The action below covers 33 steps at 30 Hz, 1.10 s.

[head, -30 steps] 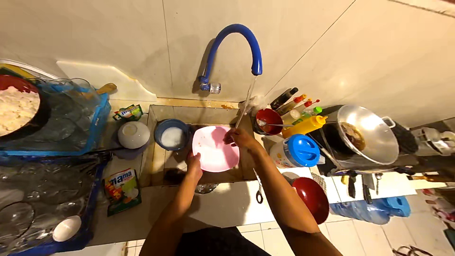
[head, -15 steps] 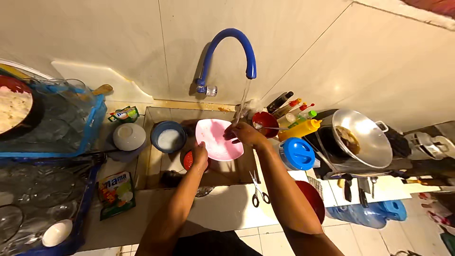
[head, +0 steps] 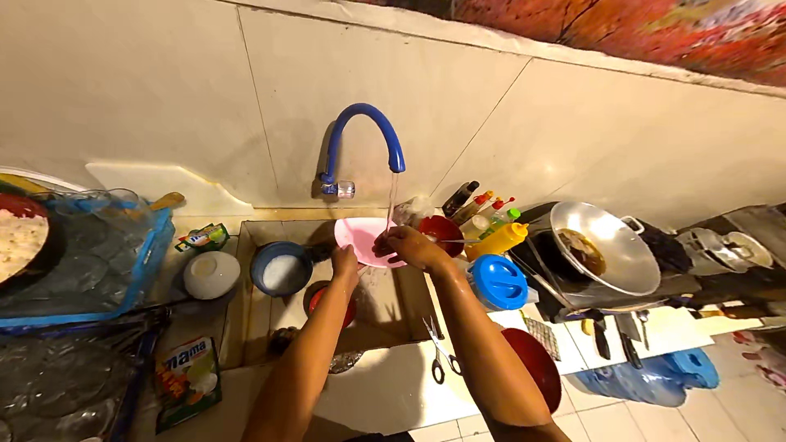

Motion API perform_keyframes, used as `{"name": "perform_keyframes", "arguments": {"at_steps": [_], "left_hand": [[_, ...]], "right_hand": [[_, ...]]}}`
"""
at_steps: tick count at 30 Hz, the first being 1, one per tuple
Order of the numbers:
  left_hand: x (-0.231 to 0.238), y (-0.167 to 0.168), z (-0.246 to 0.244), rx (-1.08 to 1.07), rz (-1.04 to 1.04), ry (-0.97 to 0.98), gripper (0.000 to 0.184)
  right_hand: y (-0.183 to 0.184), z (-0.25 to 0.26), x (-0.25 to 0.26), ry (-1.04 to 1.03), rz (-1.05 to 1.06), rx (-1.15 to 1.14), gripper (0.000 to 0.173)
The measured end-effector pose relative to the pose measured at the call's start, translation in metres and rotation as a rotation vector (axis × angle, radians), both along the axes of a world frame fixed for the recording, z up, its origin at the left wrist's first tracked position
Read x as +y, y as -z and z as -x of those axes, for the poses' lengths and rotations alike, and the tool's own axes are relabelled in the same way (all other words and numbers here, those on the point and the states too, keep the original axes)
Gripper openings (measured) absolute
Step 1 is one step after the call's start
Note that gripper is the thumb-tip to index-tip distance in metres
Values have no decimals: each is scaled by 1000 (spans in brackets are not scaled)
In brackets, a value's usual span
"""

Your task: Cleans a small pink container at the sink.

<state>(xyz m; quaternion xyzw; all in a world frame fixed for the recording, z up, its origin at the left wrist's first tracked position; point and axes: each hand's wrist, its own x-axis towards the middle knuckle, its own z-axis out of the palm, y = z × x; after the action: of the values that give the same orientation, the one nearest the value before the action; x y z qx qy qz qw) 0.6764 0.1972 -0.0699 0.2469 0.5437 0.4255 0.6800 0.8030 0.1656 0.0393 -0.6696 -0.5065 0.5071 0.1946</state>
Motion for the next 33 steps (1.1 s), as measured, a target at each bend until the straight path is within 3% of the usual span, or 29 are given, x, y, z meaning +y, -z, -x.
{"name": "perform_keyframes", "arguments": {"at_steps": [6,9,13,18,20,23,28,33], "left_hand": [[-58,46,27,139,88,12,40],[-73,60,33,306,50,69,37],[-60,45,27,593,-160,391,37],[-30,30,-2,785,-488,714,35],[-23,20,-6,830,-510,806,35],[-23,36,9,720,-417,674,36],[-45,78,37,276,61,246,39],[-68,121,64,53,142,115,43]], "right_hand": [[33,2,-6,16,93,8,36],[43,3,-7,5,132,-11,36],[56,-3,-4,-38,91,14,35],[27,3,8,8,69,-1,30],[23,1,10,7,53,-29,31],[25,-1,9,-14,51,-11,31],[39,1,4,-43,96,-5,34],[53,-4,3,-30,128,-27,34]]}}
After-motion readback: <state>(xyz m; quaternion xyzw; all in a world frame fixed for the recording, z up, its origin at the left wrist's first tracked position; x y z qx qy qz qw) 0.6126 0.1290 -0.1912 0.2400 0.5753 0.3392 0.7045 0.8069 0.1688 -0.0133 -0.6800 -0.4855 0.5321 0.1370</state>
